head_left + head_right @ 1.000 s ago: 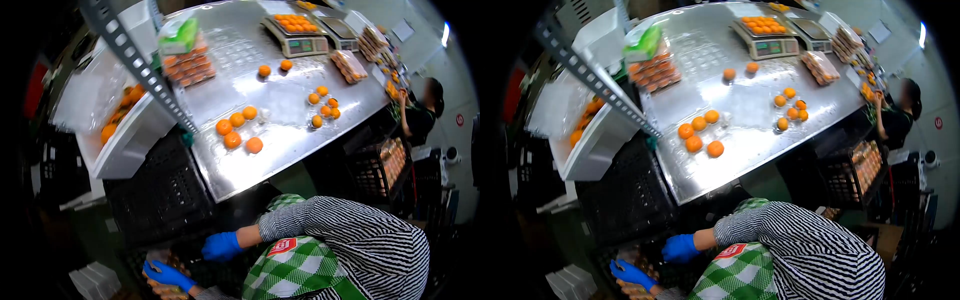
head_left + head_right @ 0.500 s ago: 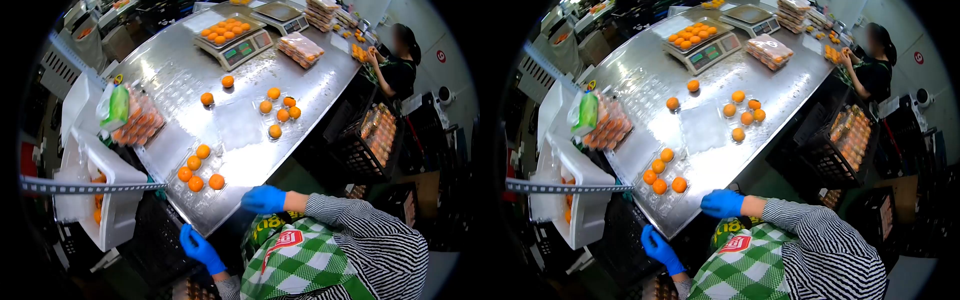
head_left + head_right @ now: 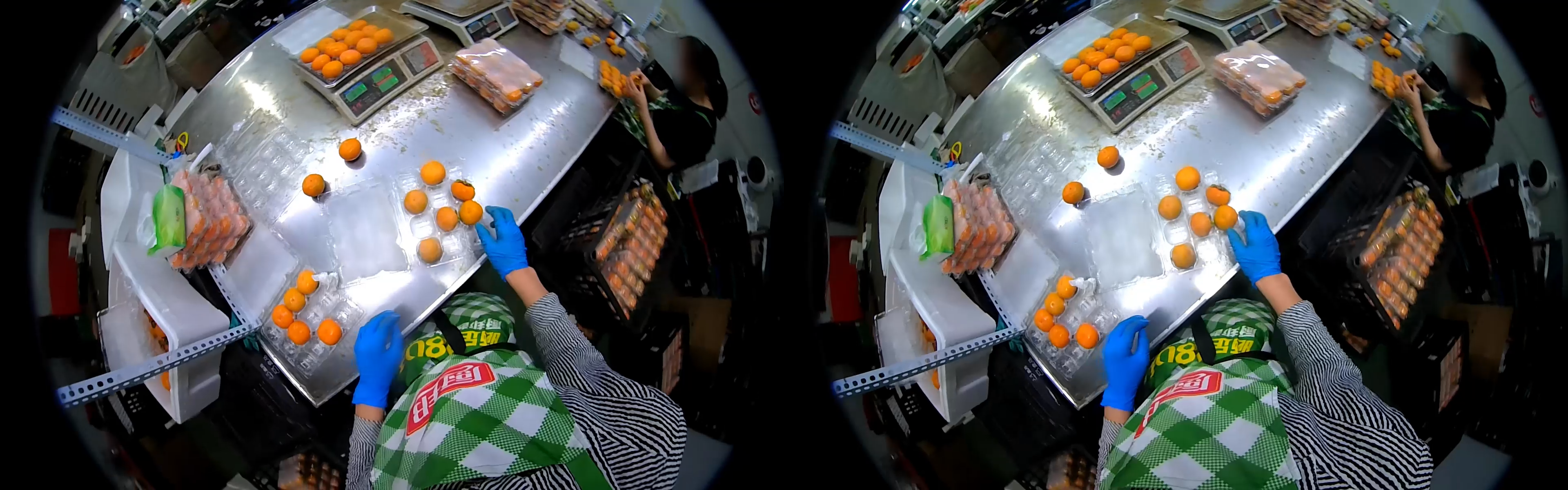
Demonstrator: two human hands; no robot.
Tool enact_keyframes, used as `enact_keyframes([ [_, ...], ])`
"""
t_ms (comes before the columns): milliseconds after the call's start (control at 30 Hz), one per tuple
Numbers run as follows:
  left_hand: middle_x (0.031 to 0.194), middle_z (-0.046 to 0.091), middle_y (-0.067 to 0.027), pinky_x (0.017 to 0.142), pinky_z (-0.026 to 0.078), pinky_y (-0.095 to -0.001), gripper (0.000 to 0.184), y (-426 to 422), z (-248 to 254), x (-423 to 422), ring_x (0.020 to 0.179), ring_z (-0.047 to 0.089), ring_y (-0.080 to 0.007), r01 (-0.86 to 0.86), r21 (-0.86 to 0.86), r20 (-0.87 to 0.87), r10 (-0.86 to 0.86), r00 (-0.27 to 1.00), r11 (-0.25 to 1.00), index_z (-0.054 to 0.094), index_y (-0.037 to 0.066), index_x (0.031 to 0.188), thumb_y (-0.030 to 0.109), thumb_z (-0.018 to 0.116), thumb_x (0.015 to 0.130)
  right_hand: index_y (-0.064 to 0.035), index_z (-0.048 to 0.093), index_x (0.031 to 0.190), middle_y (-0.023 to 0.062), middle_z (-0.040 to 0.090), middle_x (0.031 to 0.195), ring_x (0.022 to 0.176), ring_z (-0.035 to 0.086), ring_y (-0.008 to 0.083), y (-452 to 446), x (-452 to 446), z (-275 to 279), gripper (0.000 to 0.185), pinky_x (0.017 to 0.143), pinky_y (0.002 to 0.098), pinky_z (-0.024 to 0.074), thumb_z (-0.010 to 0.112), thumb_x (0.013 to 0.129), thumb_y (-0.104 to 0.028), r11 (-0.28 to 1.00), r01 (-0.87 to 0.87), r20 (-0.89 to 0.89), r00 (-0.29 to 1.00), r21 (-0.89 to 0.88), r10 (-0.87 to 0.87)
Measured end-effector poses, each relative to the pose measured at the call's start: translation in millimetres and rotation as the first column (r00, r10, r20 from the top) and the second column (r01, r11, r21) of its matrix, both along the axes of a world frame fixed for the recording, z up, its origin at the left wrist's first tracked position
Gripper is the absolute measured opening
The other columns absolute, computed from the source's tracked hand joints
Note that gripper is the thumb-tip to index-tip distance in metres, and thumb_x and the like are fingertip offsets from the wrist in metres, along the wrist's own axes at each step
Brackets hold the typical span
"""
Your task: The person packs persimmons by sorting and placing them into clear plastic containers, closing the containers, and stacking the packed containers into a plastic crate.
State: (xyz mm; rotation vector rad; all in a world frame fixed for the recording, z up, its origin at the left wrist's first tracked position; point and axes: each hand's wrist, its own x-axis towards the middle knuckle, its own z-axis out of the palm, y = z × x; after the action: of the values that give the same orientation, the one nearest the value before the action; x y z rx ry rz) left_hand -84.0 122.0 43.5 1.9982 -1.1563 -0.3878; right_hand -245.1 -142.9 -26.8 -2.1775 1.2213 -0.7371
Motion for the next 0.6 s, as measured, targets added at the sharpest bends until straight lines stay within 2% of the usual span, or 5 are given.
enact_keyframes([
  [167, 0.101, 0.065, -0.0126, 0.078, 0.049, -0.0371, 0.018, -20, -5, -5, 0.088, 0.062, -0.0306, -0.013, 0.122, 0.006, 0.013, 1.000, 0.992, 0.064, 0.006, 0.097, 0.008, 0.061, 0.080, -0.0035, 0.051, 0.116, 0.0189, 0.051, 0.103, 0.091, 0.057, 0.0367, -26, 21, -7, 0.050, 0.077, 0.0425, 0.0481, 0.068, 0.077, -0.029, 0.991, -0.042, -0.202, 0.977, 0.128, 0.067],
  [267, 0.100, 0.065, -0.0111, 0.076, 0.049, -0.0353, 0.014, -23, -21, -7, 0.087, 0.063, -0.0280, -0.069, 0.237, -0.211, 0.121, 0.970, 0.969, 0.064, 0.004, 0.095, 0.012, 0.058, 0.084, -0.0035, 0.052, 0.114, 0.0183, 0.050, 0.105, 0.091, 0.057, 0.0365, -32, 24, -6, 0.049, 0.076, 0.0428, 0.0486, 0.070, 0.076, -0.029, 0.981, -0.053, -0.243, 0.965, 0.185, 0.098],
  [367, 0.099, 0.065, -0.0110, 0.077, 0.051, -0.0350, 0.021, -40, -40, -4, 0.087, 0.064, -0.0257, -0.139, 0.381, -0.696, 0.383, 0.607, 0.914, 0.061, 0.003, 0.101, 0.020, 0.057, 0.088, -0.0031, 0.051, 0.114, 0.0179, 0.049, 0.106, 0.089, 0.058, 0.0347, -35, 21, -15, 0.050, 0.076, 0.0412, 0.0491, 0.069, 0.077, -0.030, 0.984, -0.066, -0.165, 0.982, 0.168, 0.094],
  [467, 0.102, 0.063, -0.0151, 0.081, 0.051, -0.0349, 0.037, -64, -53, 5, 0.092, 0.063, -0.0262, -0.217, 0.457, -0.889, 0.454, -0.066, 0.863, 0.054, -0.004, 0.110, 0.029, 0.052, 0.092, -0.0025, 0.050, 0.118, 0.0183, 0.050, 0.109, 0.089, 0.058, 0.0320, -43, 21, -14, 0.050, 0.077, 0.0391, 0.0489, 0.067, 0.080, -0.032, 0.982, -0.005, -0.063, 0.998, 0.190, 0.018],
  [600, 0.103, 0.061, -0.0170, 0.085, 0.051, -0.0381, 0.038, -79, -92, 17, 0.097, 0.061, -0.0286, -0.496, 0.424, -0.905, 0.336, -0.262, 0.758, 0.051, -0.001, 0.109, 0.033, 0.051, 0.092, -0.0007, 0.047, 0.124, 0.0200, 0.056, 0.107, 0.091, 0.059, 0.0292, -70, 27, -35, 0.051, 0.081, 0.0371, 0.0479, 0.060, 0.087, -0.033, 0.949, 0.065, 0.081, 0.992, 0.310, -0.094],
])
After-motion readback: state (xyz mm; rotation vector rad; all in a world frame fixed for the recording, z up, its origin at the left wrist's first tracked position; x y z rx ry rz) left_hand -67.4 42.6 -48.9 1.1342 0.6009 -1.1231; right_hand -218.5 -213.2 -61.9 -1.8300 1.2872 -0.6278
